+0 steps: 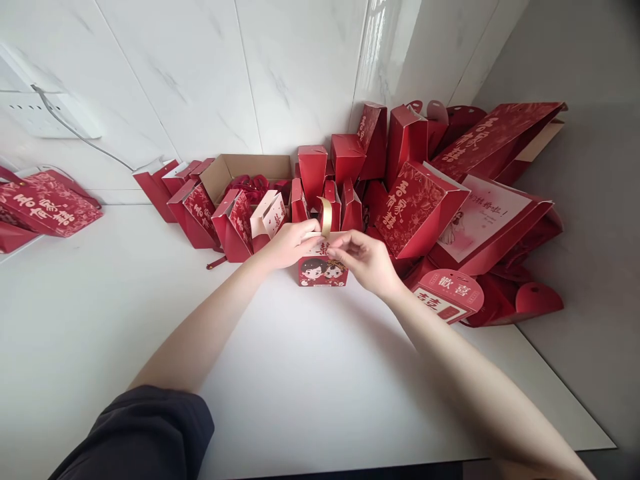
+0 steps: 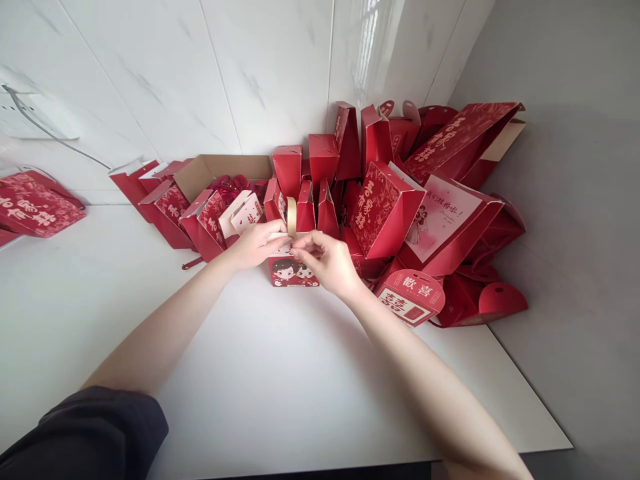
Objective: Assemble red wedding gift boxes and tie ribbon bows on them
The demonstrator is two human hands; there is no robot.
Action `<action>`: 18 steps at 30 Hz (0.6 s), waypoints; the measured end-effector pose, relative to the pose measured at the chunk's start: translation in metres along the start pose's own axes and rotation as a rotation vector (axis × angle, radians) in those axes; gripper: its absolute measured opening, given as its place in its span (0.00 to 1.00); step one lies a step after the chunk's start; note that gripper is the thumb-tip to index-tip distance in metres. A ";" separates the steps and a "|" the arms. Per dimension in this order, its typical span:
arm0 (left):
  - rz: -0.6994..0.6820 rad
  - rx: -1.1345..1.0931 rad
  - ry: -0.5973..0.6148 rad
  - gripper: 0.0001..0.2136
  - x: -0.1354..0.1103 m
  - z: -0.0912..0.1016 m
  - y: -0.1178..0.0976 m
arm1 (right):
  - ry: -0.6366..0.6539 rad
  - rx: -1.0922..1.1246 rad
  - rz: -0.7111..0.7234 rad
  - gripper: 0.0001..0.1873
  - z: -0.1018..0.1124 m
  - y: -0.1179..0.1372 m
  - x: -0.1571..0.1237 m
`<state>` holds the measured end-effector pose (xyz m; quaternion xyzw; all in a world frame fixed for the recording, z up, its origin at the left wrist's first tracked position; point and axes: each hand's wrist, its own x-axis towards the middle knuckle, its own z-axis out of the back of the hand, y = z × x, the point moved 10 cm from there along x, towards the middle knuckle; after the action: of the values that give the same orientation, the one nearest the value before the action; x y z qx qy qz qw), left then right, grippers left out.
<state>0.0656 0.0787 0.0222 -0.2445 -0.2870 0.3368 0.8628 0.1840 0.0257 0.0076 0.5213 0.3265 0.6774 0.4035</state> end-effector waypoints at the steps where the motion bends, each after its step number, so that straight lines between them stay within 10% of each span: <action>1: 0.003 0.010 -0.007 0.10 0.000 0.000 0.000 | -0.026 0.011 -0.010 0.09 0.002 0.001 0.007; 18: -0.010 0.056 0.049 0.09 -0.003 -0.006 -0.004 | -0.124 -0.055 -0.111 0.10 0.007 -0.016 0.006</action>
<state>0.0691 0.0727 0.0192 -0.2269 -0.2574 0.3344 0.8777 0.1936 0.0392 -0.0018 0.5321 0.3103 0.6291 0.4741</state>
